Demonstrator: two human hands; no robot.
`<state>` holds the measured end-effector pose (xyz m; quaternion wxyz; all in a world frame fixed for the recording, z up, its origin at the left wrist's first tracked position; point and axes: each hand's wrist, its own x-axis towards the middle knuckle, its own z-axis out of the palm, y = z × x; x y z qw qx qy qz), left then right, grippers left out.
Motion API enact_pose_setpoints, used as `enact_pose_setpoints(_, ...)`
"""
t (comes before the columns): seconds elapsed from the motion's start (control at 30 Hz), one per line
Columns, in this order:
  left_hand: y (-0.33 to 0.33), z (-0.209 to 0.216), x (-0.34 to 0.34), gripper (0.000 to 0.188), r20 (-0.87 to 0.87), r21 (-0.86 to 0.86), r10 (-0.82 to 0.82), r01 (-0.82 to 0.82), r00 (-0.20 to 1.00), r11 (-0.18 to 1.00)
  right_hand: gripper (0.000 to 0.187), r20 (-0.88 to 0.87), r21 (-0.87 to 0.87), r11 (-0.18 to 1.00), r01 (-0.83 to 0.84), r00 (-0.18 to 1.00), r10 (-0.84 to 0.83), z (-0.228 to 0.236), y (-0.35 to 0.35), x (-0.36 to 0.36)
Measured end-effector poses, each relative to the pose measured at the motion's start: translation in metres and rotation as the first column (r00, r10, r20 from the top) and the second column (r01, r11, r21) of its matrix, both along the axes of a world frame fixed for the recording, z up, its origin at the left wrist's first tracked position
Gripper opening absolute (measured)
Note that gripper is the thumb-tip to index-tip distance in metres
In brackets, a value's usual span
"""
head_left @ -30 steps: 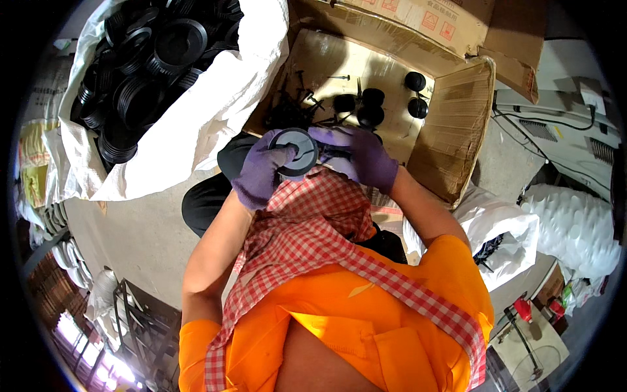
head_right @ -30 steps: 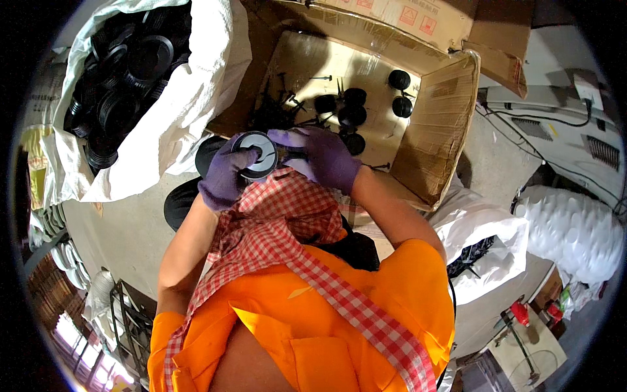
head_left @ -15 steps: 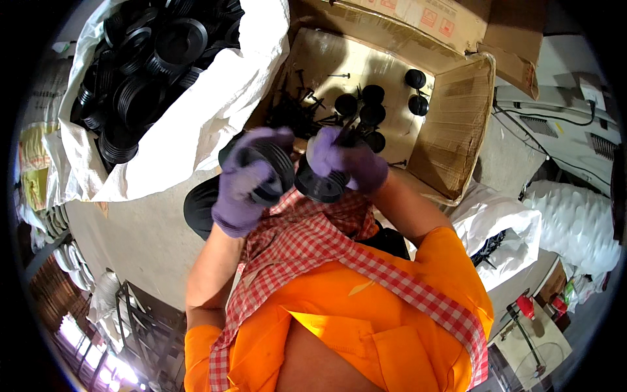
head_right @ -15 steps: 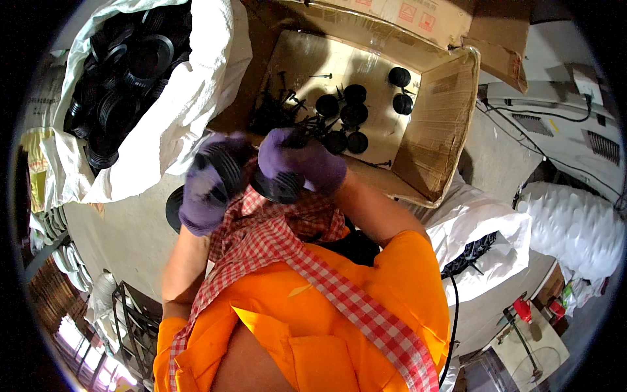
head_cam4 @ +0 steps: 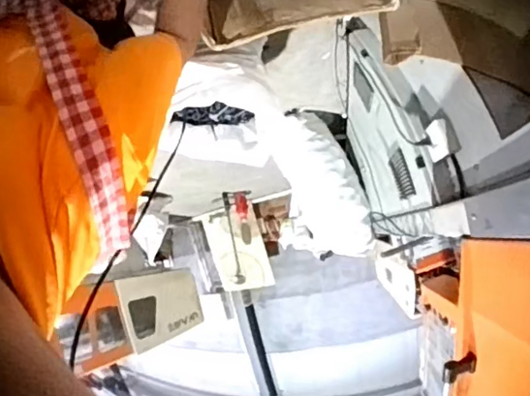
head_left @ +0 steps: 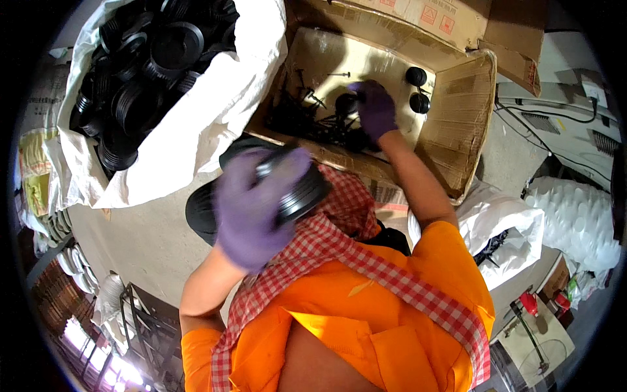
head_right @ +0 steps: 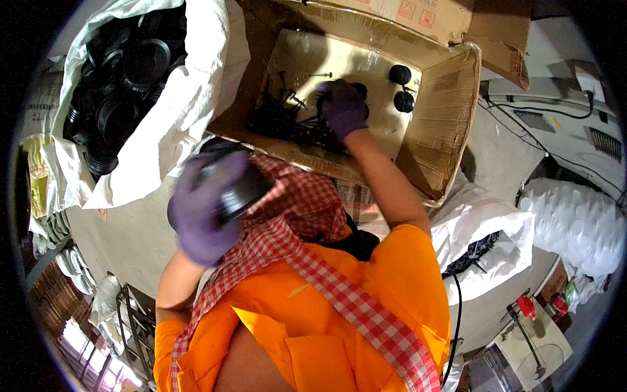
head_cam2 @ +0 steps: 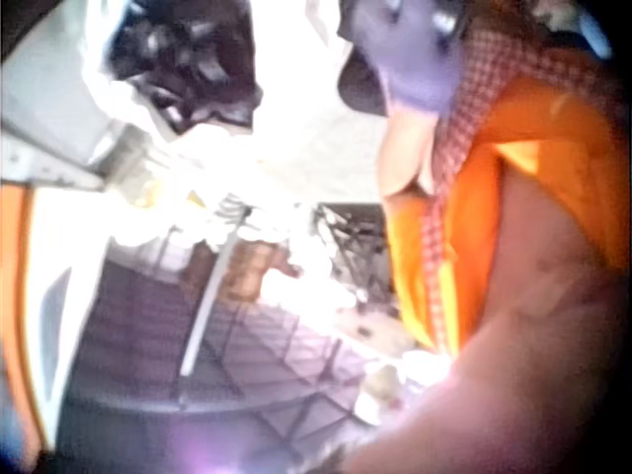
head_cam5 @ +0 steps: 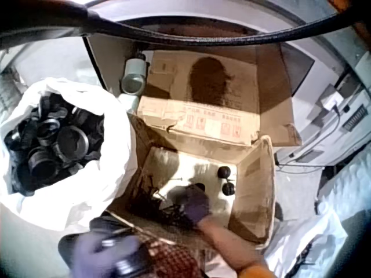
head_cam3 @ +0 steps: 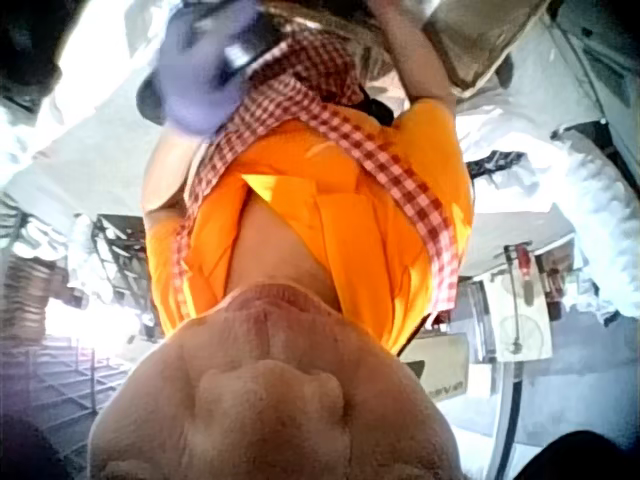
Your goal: The person, wearing gloves, inserts small black plastic parts into larger round black plastic caps one by one, then places the assembled units into a cardboard box. After finishing a batch, the person picks up a large white bag, shakes it to move the contents, and then ties the top of the bag.
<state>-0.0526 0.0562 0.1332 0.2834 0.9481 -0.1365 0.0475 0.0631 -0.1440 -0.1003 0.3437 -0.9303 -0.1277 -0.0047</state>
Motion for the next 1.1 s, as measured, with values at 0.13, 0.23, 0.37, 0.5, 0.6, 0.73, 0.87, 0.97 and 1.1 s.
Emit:
enact_pose_setpoints(0.13,0.049,0.045,0.031,0.041,0.259,-0.386,0.373,-0.259,0.891,0.885,0.032,-0.444,-0.388,0.913,-0.122,0.894,-0.069,-0.012,-0.059,0.011)
enact_pose_setpoints(0.23,0.121,0.076,0.046,0.054,0.486,0.086,0.498,-0.607,0.718,0.79,0.031,-0.653,-0.399,0.88,-0.257,0.754,-0.076,-0.078,-0.064,0.012)
enact_pose_setpoints(0.37,0.106,0.067,0.05,0.078,0.542,0.236,0.56,-0.753,0.626,0.614,0.028,-0.79,-0.448,0.809,-0.379,0.591,-0.161,-0.129,-0.067,-0.012)
enact_pose_setpoints(0.5,0.064,0.049,0.036,0.068,0.542,-0.006,0.241,-0.283,0.805,0.959,0.034,-0.692,-0.465,0.846,-0.262,0.703,-0.162,-0.141,-0.064,-0.028)
enact_pose_setpoints(0.6,0.038,0.033,0.027,0.061,0.477,-0.014,0.066,-0.067,0.876,0.998,0.037,-0.683,-0.435,0.845,-0.311,0.725,-0.085,-0.155,-0.065,-0.03)
enact_pose_setpoints(0.73,0.019,0.006,0.006,0.045,0.197,-0.089,0.081,-0.064,0.977,0.994,0.038,-0.68,-0.232,0.913,-0.335,0.727,0.094,-0.14,-0.048,-0.03)
enact_pose_setpoints(0.87,0.014,-0.007,0.017,0.029,0.076,-0.099,-0.233,0.24,0.97,0.966,0.032,-0.553,-0.264,0.937,-0.227,0.832,0.045,-0.13,-0.041,-0.026)
enact_pose_setpoints(0.97,0.008,-0.029,0.015,0.038,-0.121,-0.28,-0.194,0.154,0.973,0.948,0.03,-0.482,-0.18,0.957,-0.226,0.869,0.114,-0.066,-0.032,-0.014)
enact_pose_setpoints(1.1,-0.002,-0.08,0.027,0.072,-0.109,-0.242,-0.026,-0.002,0.994,0.97,0.021,-0.42,0.422,0.906,0.031,0.893,0.164,0.032,-0.022,-0.023)
